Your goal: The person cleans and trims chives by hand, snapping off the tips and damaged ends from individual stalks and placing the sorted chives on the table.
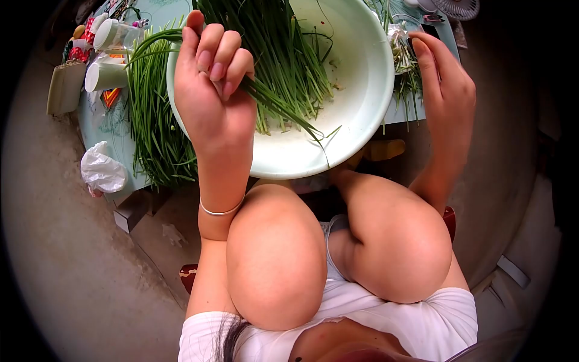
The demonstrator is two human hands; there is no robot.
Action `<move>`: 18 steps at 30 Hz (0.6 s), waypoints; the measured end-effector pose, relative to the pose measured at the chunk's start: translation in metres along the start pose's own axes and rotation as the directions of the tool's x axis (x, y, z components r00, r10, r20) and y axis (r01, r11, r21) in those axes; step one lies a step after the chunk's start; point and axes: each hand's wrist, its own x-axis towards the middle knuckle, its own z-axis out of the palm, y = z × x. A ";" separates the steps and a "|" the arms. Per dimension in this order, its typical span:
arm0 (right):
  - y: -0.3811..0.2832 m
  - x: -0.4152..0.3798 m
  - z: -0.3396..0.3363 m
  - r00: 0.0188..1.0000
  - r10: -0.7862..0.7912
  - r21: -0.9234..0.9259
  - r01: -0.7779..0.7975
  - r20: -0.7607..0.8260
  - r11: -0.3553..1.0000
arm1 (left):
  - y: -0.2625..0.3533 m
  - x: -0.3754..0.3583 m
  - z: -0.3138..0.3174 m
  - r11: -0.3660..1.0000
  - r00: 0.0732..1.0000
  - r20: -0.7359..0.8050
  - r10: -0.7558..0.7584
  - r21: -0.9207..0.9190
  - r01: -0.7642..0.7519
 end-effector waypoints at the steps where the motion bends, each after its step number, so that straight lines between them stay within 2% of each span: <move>1: -0.001 0.001 -0.001 1.000 0.002 -0.001 -0.002 0.000 1.000 | -0.001 0.000 0.001 1.000 1.000 -0.002 0.003 -0.007 -0.003; 3: -0.006 0.005 0.002 0.945 -0.304 -0.015 0.304 -0.123 0.952 | -0.002 0.000 0.001 1.000 1.000 -0.003 0.003 -0.015 -0.004; 4: -0.006 0.004 0.008 0.945 -0.303 -0.015 0.303 -0.123 0.953 | -0.003 0.001 0.002 1.000 1.000 0.002 -0.003 -0.030 0.003; 5: -0.007 0.002 0.019 0.918 -0.388 0.289 0.394 -0.080 0.873 | -0.003 0.001 0.002 0.999 1.000 0.007 -0.009 -0.043 0.009; 7: -0.024 -0.009 0.033 0.889 -0.455 0.638 0.321 0.053 0.700 | -0.003 0.000 0.003 0.998 1.000 0.009 -0.019 -0.059 0.019; 9: -0.035 -0.016 0.040 0.830 -0.446 0.718 0.080 0.336 0.691 | -0.004 0.000 0.004 0.997 1.000 0.010 -0.030 -0.075 0.030; 13: -0.038 -0.016 0.057 0.814 -0.432 0.727 0.018 0.387 0.686 | -0.005 0.001 0.000 0.996 0.999 0.034 -0.033 -0.086 0.036; 16: -0.037 -0.015 0.060 0.806 -0.464 0.713 0.076 0.368 0.697 | -0.003 0.003 -0.002 0.992 0.997 0.062 -0.038 -0.116 0.045; 18: -0.035 -0.017 0.061 0.814 -0.429 0.784 -0.051 0.392 0.619 | -0.002 0.002 -0.003 0.992 0.997 0.065 -0.038 -0.119 0.046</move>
